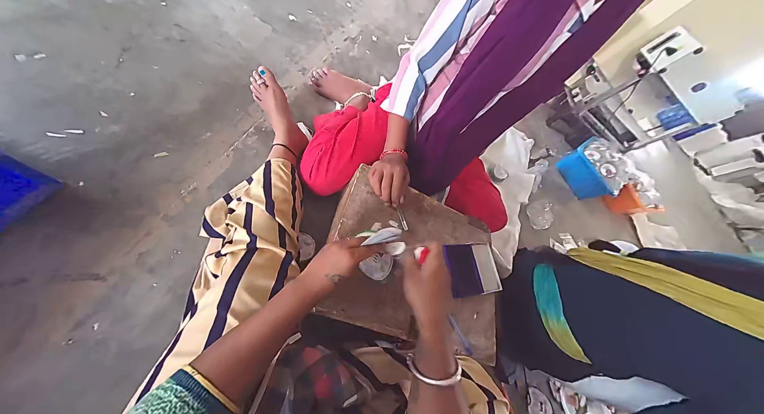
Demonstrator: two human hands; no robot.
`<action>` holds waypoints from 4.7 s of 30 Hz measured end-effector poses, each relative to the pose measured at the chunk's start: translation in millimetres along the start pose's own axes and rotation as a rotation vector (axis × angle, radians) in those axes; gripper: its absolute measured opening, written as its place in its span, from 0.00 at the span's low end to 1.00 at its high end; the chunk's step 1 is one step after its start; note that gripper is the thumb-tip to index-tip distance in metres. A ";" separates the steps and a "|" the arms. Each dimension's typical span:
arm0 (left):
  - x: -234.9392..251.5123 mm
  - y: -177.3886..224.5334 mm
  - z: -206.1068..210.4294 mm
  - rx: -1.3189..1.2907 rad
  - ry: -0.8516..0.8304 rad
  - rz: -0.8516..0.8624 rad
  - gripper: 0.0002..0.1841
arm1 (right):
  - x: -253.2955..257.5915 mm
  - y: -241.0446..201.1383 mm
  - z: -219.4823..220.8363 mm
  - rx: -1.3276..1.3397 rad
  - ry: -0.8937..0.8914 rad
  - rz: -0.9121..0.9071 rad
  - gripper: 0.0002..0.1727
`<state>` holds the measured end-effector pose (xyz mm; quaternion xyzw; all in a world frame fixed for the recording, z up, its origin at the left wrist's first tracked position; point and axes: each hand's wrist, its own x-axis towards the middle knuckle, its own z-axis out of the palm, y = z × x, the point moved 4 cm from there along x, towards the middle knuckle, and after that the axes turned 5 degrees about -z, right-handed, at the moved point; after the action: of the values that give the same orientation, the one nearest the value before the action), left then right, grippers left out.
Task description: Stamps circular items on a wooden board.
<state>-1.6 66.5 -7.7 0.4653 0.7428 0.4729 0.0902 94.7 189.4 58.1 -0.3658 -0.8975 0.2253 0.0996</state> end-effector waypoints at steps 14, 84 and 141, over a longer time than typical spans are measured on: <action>-3.0 -25.2 10.2 0.008 -0.279 0.132 0.12 | 55.4 131.3 -64.5 -0.298 -0.042 0.443 0.27; 5.6 -29.0 11.8 -0.196 -0.082 -0.319 0.20 | 9.7 -17.1 27.1 -0.272 -0.240 0.021 0.21; -0.5 -16.0 15.9 -0.074 -0.073 -0.239 0.10 | 10.0 78.8 -75.3 0.066 0.188 0.045 0.15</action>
<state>-1.9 74.0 -29.0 0.3866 0.7713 0.4686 0.1901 161.7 271.2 86.9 -0.4019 -0.8678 0.2217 0.1904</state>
